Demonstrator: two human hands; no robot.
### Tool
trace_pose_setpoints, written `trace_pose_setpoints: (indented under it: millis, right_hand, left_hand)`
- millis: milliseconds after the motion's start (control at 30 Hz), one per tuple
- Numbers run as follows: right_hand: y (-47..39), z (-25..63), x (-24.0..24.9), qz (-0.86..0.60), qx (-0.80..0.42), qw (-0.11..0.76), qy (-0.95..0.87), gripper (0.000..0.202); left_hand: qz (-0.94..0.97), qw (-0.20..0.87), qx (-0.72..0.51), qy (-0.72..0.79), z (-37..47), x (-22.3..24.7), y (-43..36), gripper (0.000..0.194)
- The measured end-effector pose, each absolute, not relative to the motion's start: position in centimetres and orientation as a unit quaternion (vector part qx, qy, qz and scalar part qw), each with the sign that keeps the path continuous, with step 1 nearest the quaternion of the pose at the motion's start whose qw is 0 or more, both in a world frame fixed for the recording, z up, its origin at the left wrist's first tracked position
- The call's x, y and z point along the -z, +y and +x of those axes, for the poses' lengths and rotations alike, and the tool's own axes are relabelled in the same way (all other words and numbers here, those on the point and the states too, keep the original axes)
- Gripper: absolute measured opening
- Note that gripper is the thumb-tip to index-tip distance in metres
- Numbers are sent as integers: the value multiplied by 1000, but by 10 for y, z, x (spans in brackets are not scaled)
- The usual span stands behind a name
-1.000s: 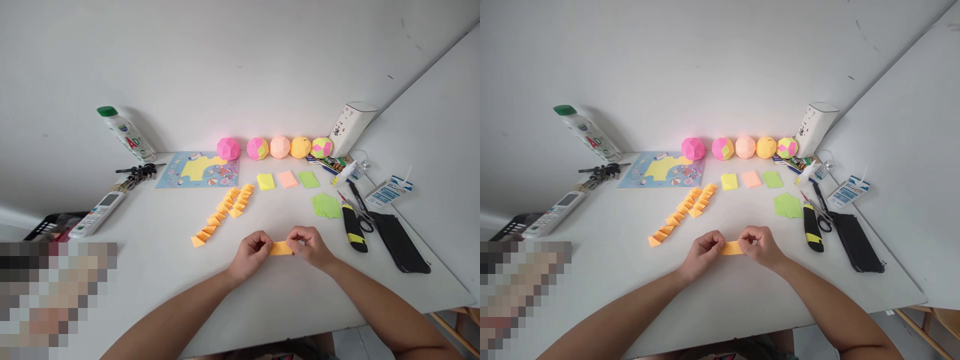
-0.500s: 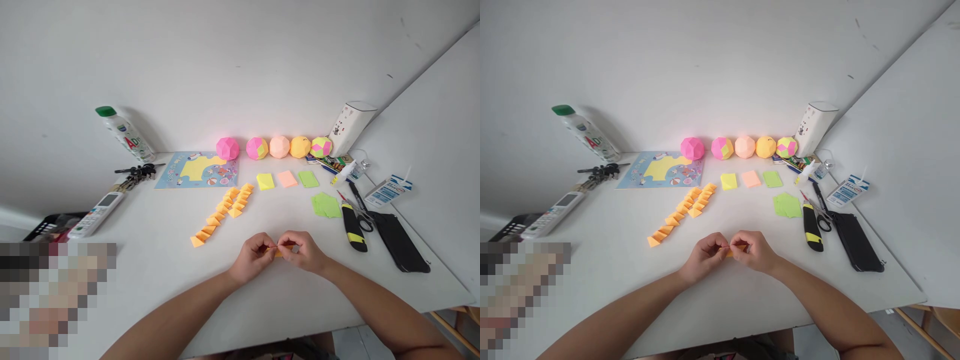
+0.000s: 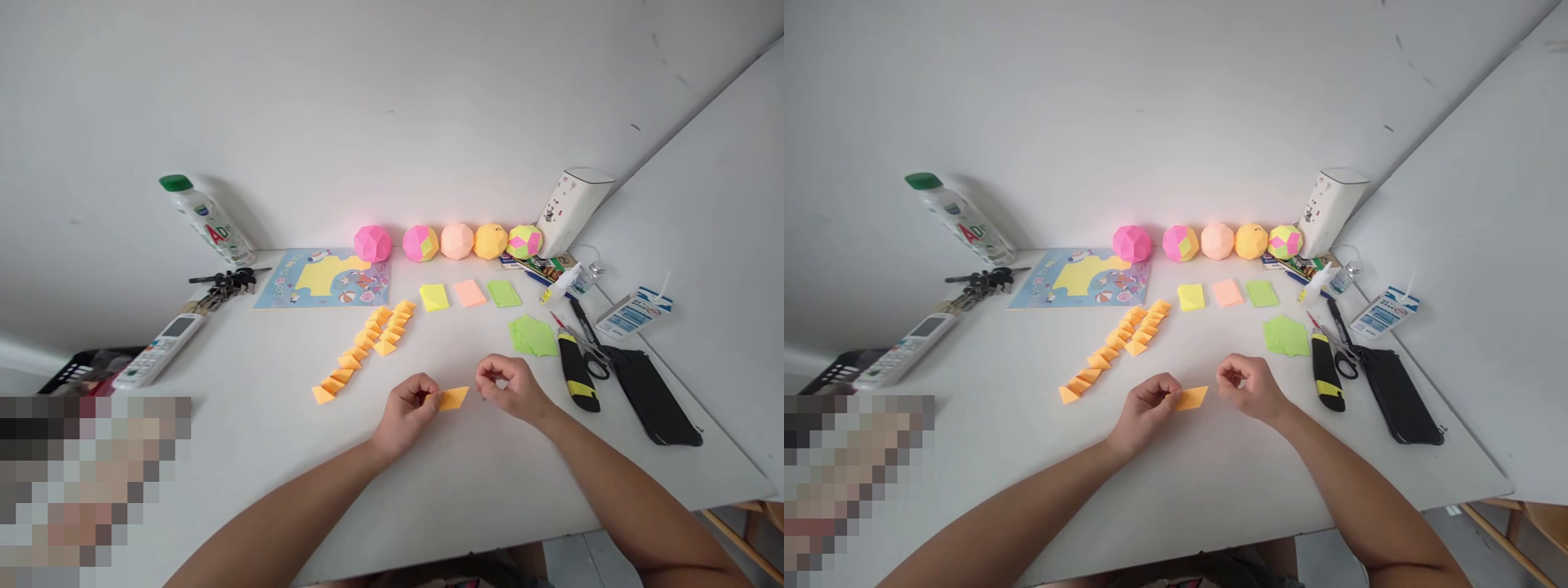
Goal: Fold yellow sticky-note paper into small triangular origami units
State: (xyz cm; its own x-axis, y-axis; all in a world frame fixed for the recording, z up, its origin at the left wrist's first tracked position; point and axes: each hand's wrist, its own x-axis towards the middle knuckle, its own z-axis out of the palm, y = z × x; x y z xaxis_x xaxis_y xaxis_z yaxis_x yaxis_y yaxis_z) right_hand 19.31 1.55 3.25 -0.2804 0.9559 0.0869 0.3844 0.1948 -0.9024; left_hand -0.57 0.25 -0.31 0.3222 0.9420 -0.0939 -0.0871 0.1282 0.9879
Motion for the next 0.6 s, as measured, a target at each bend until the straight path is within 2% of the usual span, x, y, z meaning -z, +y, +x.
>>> trace_pose_setpoints:
  millis: [67,267,600]
  right_hand:
    - [13,190,-29,-476,-433,351,-681,5]
    - [3,179,-23,-442,-467,290,-709,16]
    - [14,193,-32,-469,-490,324,-660,15]
  left_hand:
    - [517,630,-406,413,-5,3,3,26]
    - [547,617,-396,404,-4,2,1,27]
    - [497,657,-421,379,-7,1,2,23]
